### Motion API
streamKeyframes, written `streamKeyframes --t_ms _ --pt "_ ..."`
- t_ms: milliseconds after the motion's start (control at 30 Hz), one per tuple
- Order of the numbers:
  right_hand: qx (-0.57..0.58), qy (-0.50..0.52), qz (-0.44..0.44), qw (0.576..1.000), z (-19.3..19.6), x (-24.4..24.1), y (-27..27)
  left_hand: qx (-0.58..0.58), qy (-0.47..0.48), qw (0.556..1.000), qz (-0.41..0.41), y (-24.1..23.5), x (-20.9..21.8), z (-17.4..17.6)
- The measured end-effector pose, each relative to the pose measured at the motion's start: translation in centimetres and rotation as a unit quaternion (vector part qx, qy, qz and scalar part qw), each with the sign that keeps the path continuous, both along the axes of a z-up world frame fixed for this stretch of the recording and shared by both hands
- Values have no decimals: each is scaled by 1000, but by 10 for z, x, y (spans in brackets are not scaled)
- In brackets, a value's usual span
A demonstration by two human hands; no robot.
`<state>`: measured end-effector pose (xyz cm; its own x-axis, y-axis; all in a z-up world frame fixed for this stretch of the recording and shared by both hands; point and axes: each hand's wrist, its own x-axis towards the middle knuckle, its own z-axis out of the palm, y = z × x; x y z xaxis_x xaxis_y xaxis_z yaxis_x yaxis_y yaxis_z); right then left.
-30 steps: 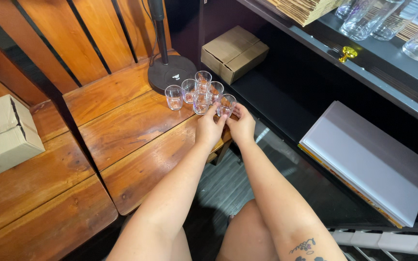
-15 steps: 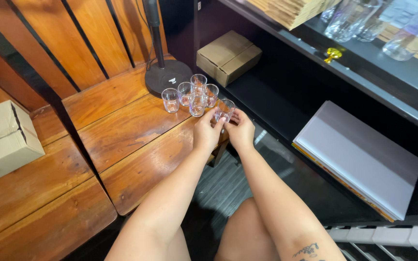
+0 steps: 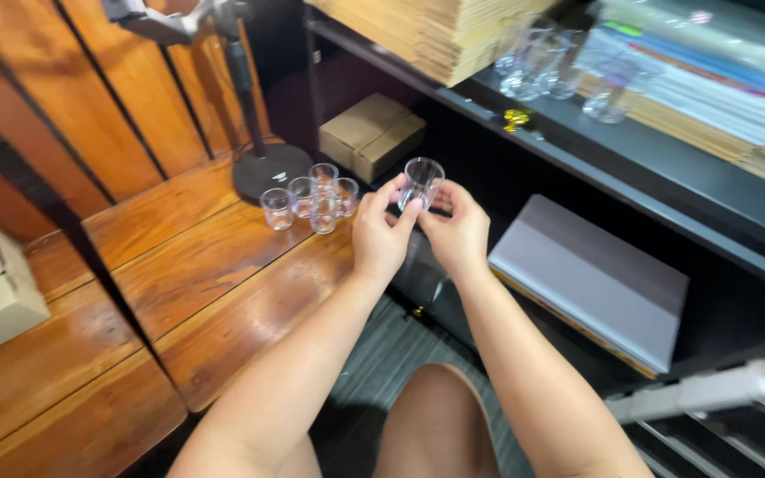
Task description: The person opens a cardboard box containing small glasses, removes them one by one, and places them on a wooden bench. They then move the glasses to a nearby shelf.
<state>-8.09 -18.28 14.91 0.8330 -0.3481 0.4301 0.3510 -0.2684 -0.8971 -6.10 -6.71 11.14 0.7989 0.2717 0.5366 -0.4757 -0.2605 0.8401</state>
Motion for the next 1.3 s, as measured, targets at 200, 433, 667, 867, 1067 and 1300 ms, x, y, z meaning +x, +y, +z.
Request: streamKeyframes --t_ms 200,433,667,867,1067,1300 --pt "-90 -86 -65 990 80 -22 -54 1 -88 995 -50 -49 -7 81" --pt "-141 -129 -84 978 146 -28 -116 4 -72 983 -169 -87 0 141" --pt "-176 -100 -113 973 164 -16 -150 146 -103 970 -166 -113 19 159" --pt "-186 -65 -146 970 159 1 -162 237 -93 955 -150 -124 28 157" --pt "-190 -8 -151 970 155 8 -161 288 -64 942 -161 -117 29 158" --pt "-169 14 -153 973 164 0 -155 298 -59 937 -171 -117 26 159"
